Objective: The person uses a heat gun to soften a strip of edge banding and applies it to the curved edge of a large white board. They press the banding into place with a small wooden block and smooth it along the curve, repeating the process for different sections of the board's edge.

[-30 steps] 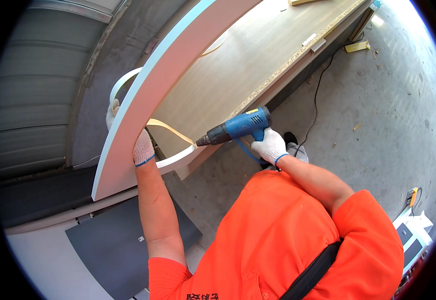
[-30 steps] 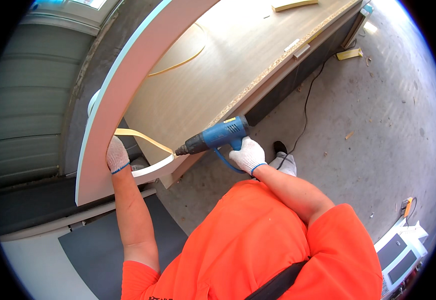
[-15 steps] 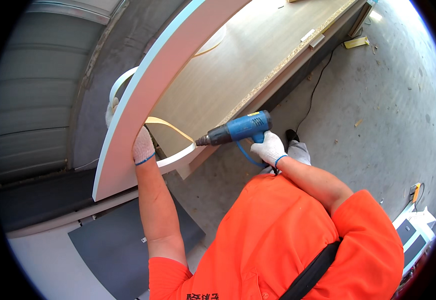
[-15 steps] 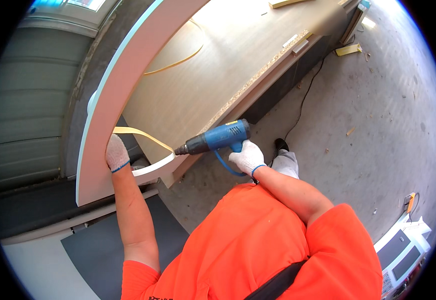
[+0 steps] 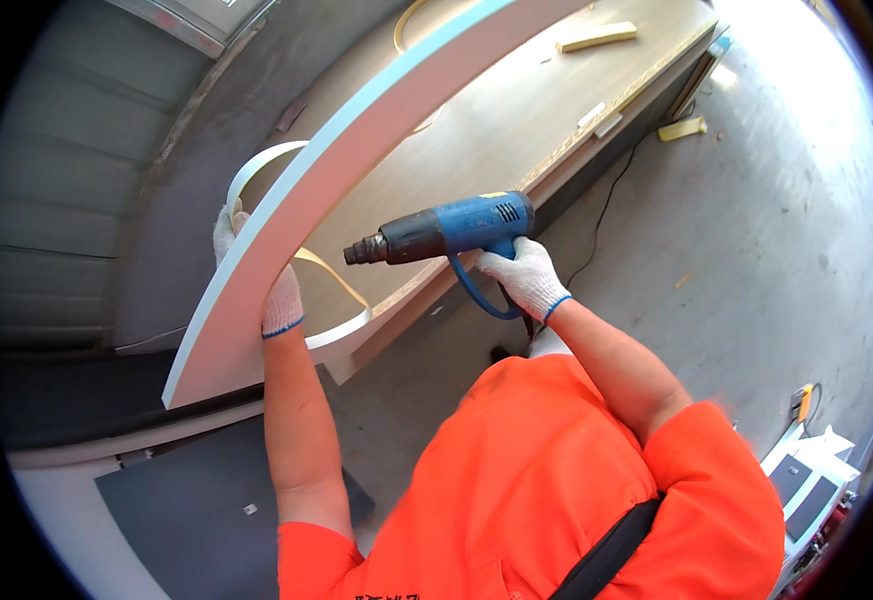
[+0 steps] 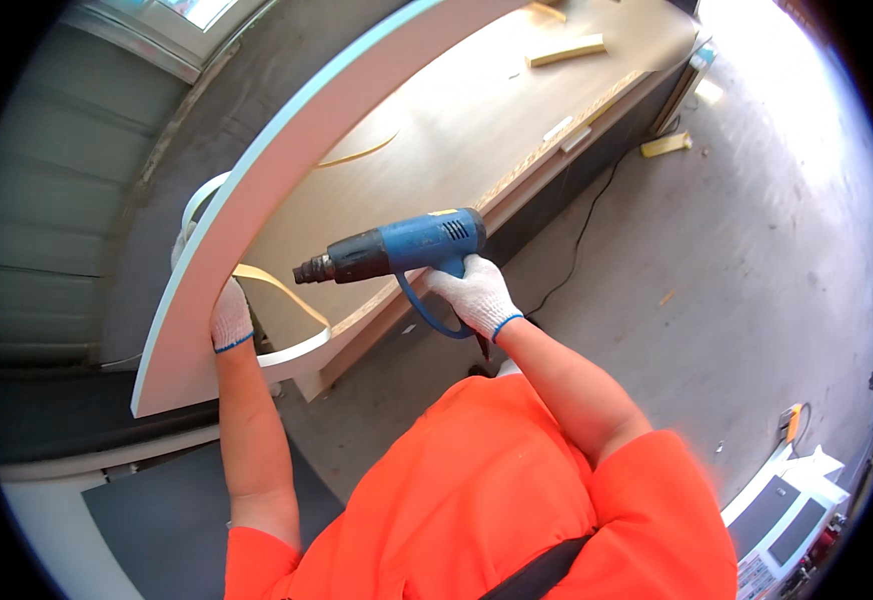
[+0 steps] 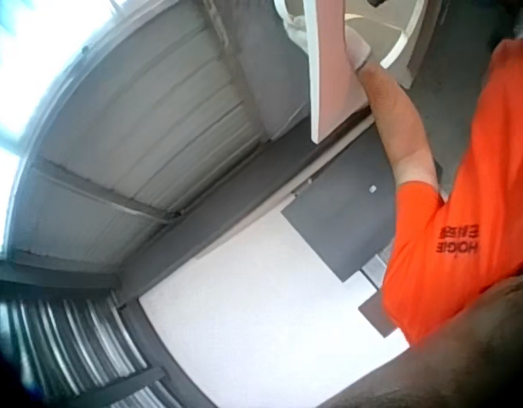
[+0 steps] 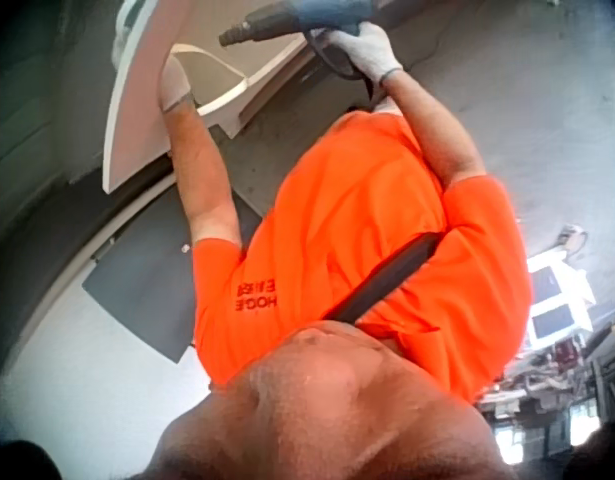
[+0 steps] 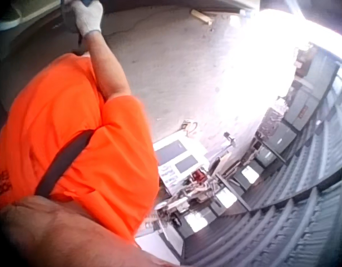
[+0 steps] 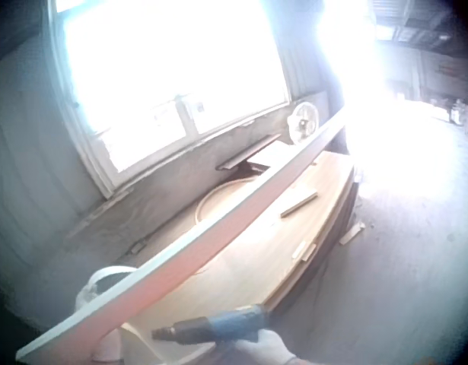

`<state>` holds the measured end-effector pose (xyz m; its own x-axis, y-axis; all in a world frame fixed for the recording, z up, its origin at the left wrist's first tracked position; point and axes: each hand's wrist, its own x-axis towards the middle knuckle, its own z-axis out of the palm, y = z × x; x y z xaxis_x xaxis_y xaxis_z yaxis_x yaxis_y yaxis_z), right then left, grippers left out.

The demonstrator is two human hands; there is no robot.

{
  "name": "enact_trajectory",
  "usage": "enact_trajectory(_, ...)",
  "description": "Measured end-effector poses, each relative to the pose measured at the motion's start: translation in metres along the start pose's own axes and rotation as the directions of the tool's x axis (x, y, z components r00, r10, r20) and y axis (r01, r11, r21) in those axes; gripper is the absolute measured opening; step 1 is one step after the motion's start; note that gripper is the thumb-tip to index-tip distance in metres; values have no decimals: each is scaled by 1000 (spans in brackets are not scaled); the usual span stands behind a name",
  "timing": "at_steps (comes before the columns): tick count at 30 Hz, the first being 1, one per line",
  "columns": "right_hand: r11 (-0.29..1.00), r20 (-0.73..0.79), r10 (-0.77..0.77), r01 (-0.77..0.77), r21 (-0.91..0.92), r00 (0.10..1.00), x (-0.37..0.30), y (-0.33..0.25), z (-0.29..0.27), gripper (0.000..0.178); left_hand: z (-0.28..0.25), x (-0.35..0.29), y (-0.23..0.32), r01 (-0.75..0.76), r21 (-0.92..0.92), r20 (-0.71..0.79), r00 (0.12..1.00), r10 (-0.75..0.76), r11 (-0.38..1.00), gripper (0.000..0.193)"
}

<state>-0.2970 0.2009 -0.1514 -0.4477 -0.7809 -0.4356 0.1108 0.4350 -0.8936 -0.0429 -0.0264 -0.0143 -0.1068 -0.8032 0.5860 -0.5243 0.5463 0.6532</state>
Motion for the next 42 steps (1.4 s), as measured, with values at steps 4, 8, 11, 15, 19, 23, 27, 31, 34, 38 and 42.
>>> enact_trajectory(4,985,-93,-73,57,-162,993,37,-16,-38,50,0,-7,9,-19,-9,-34,999,18,1000,40)
enact_trajectory(8,834,-100,-94,23,-551,991,132,-49,-110,47,3,-14,32,-2,213,5,1000,0,977,38)
enact_trajectory(11,337,-10,-186,55,-940,982,234,-58,-161,54,10,-26,43,59,221,-18,998,-56,974,38)
enact_trajectory(15,320,184,-397,323,-891,899,327,-27,-224,38,13,-26,74,-37,361,-20,999,47,932,28)
enact_trajectory(19,-112,228,-531,199,-974,816,263,-91,-154,26,11,-40,95,-21,481,-24,999,37,876,26)
enact_trajectory(23,156,892,-317,946,-285,321,130,-127,-55,15,39,-46,96,-163,489,61,986,152,857,43)
enact_trajectory(27,114,742,-656,955,274,-135,47,-146,11,13,65,-61,94,-159,469,130,985,110,869,42)
enact_trajectory(31,159,546,-774,933,-323,321,61,-171,-14,27,76,-78,95,-105,421,102,992,68,901,43)
enact_trajectory(34,208,666,-668,943,-260,331,74,-194,-3,23,94,-91,88,-119,440,67,993,99,890,25)
enact_trajectory(38,378,803,-454,899,-220,387,95,-211,4,20,91,-104,76,-23,277,142,990,-17,960,17)
enact_trajectory(42,521,808,-364,820,-235,463,136,-185,-20,19,45,-148,77,12,85,-251,968,10,996,25)
